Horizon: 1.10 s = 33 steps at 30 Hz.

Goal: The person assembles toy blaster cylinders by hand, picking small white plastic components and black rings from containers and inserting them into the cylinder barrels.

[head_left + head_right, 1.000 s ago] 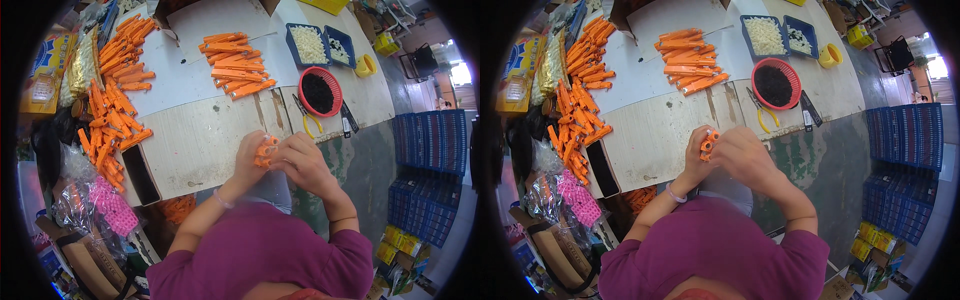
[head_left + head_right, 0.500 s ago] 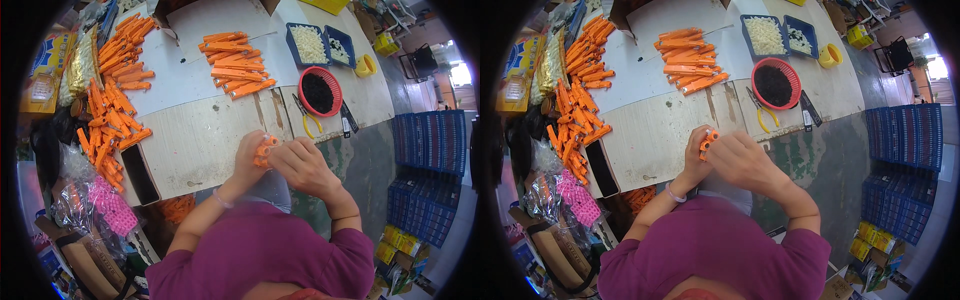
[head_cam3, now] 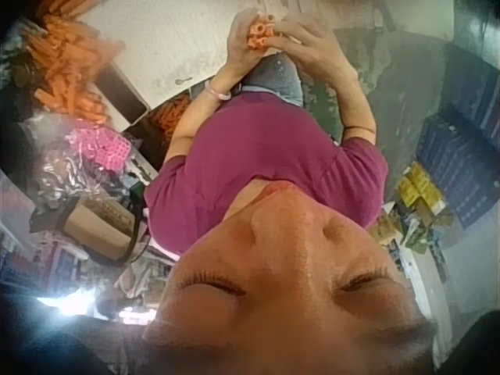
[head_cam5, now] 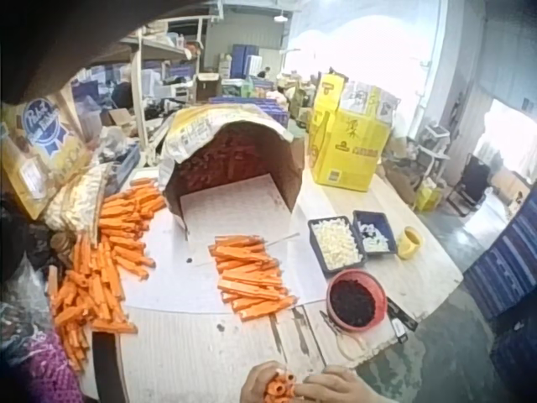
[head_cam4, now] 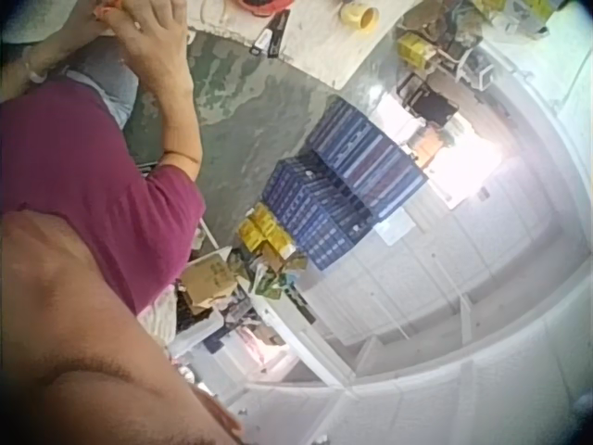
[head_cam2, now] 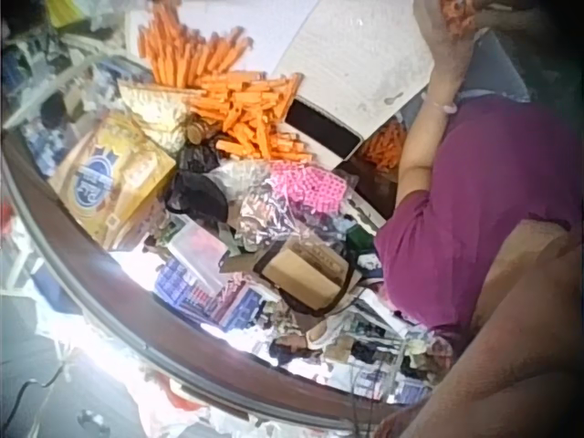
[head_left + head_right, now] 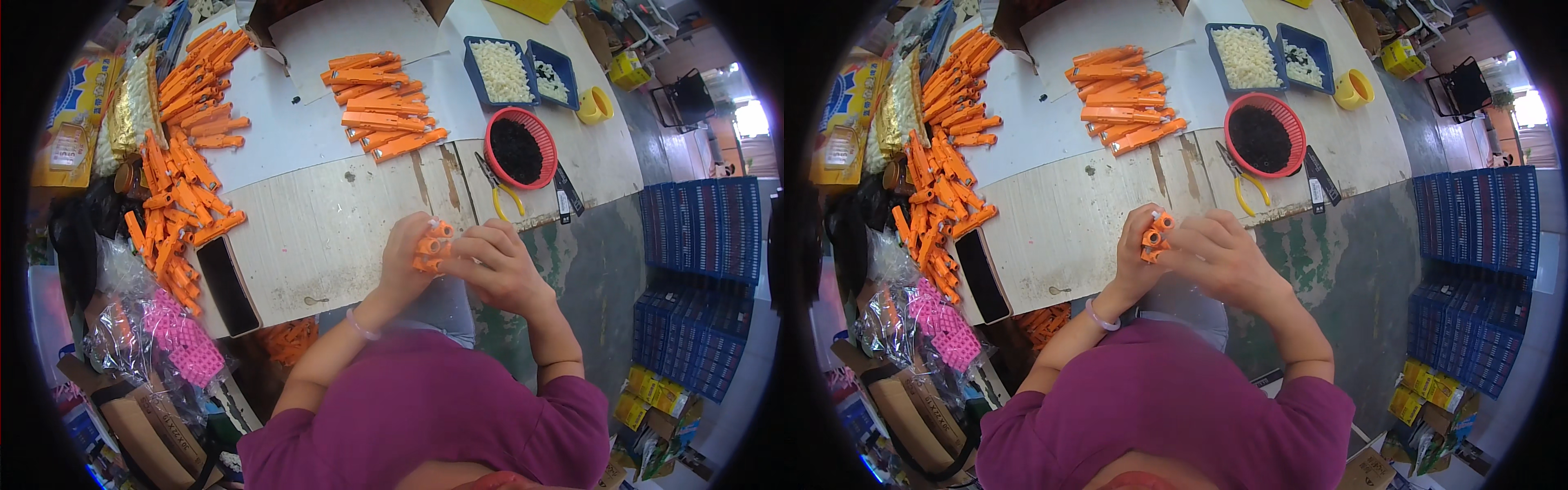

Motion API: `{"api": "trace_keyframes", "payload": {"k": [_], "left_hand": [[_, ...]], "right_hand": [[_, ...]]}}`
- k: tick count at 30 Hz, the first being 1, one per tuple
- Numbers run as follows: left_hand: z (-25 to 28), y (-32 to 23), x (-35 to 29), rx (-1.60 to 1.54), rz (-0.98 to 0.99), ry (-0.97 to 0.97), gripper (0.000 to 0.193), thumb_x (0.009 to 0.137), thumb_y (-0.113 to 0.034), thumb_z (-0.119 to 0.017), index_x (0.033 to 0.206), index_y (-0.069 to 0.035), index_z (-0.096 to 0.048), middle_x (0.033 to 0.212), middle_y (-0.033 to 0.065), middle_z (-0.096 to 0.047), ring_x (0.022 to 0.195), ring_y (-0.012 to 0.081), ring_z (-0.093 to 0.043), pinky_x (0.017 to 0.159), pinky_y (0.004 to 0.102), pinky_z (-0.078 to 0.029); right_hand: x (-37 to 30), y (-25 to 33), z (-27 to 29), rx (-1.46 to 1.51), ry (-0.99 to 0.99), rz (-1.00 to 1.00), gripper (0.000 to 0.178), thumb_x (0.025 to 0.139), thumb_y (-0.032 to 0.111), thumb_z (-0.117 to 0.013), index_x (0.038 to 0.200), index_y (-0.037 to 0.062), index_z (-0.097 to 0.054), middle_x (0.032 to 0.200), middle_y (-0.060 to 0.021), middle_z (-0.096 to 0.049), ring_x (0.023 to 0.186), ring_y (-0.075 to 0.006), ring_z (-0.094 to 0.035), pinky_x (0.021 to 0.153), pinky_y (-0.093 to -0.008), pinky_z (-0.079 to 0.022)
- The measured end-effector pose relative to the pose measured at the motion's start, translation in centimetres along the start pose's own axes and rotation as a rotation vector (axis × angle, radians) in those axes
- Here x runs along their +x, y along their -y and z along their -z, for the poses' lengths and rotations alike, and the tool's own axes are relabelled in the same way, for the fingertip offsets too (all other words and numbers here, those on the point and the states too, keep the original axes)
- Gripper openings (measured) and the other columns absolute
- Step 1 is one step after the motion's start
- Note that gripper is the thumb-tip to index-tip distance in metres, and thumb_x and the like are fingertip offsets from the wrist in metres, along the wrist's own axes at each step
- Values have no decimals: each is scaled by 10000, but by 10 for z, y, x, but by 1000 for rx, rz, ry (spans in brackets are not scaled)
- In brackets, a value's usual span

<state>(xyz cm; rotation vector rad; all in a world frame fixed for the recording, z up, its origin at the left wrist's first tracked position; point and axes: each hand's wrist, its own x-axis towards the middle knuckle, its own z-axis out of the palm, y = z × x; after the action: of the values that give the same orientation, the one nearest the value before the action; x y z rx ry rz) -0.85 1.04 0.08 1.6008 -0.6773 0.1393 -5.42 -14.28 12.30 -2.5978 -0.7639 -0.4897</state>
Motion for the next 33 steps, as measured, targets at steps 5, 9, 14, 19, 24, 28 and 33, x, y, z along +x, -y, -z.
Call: {"api": "trace_keyframes", "payload": {"k": [5,9,14,19,24,28,33], "left_hand": [[2,5,0,34,-63,52,710,659,-19,-773,1270,-72,-416,1172,172,-514,1003,310,-555,834,360,-470],[5,2,0,73,-66,46,667,673,26,-734,1254,-67,-421,1161,168,-519,1004,317,-552,840,362,-467],[1,3,-2,60,-53,56,653,677,36,-723,1246,-71,-421,1158,163,-519,1010,317,-549,844,359,-464],[1,2,-2,53,-44,64,647,683,29,-722,1246,-75,-420,1163,160,-518,1024,316,-545,855,361,-462],[1,4,-2,62,-45,62,648,684,30,-720,1250,-78,-421,1166,158,-517,1027,314,-544,859,360,-461],[2,3,-1,60,-41,70,640,687,27,-722,1245,-78,-427,1161,157,-519,1023,312,-546,854,357,-462],[0,4,2,80,-56,41,644,680,18,-736,1239,-81,-433,1145,159,-531,1003,315,-557,832,356,-475]], "right_hand": [[13,-22,15,59,-91,-88,286,648,-1,-626,903,121,-671,966,-28,-588,970,-222,-545,868,-370,-417],[44,-99,30,-131,-298,-330,174,802,-21,-565,931,42,-665,971,-108,-590,970,-279,-543,861,-351,-420],[58,-198,20,-460,-42,-547,190,795,140,-621,966,79,-675,951,-127,-648,953,-313,-574,838,-401,-453],[67,-240,-11,-376,59,-642,219,782,233,-659,942,85,-679,870,-153,-669,889,-331,-618,752,-429,-476],[66,-240,-11,-307,94,-735,248,794,321,-635,882,95,-686,842,-153,-665,820,-327,-635,716,-440,-473],[53,-241,-7,-271,-116,-725,239,806,301,-613,907,98,-689,846,-140,-670,828,-316,-639,723,-419,-480],[52,-232,1,-104,-237,-780,213,833,249,-609,964,101,-687,905,-139,-680,859,-293,-651,755,-373,-490]]}}
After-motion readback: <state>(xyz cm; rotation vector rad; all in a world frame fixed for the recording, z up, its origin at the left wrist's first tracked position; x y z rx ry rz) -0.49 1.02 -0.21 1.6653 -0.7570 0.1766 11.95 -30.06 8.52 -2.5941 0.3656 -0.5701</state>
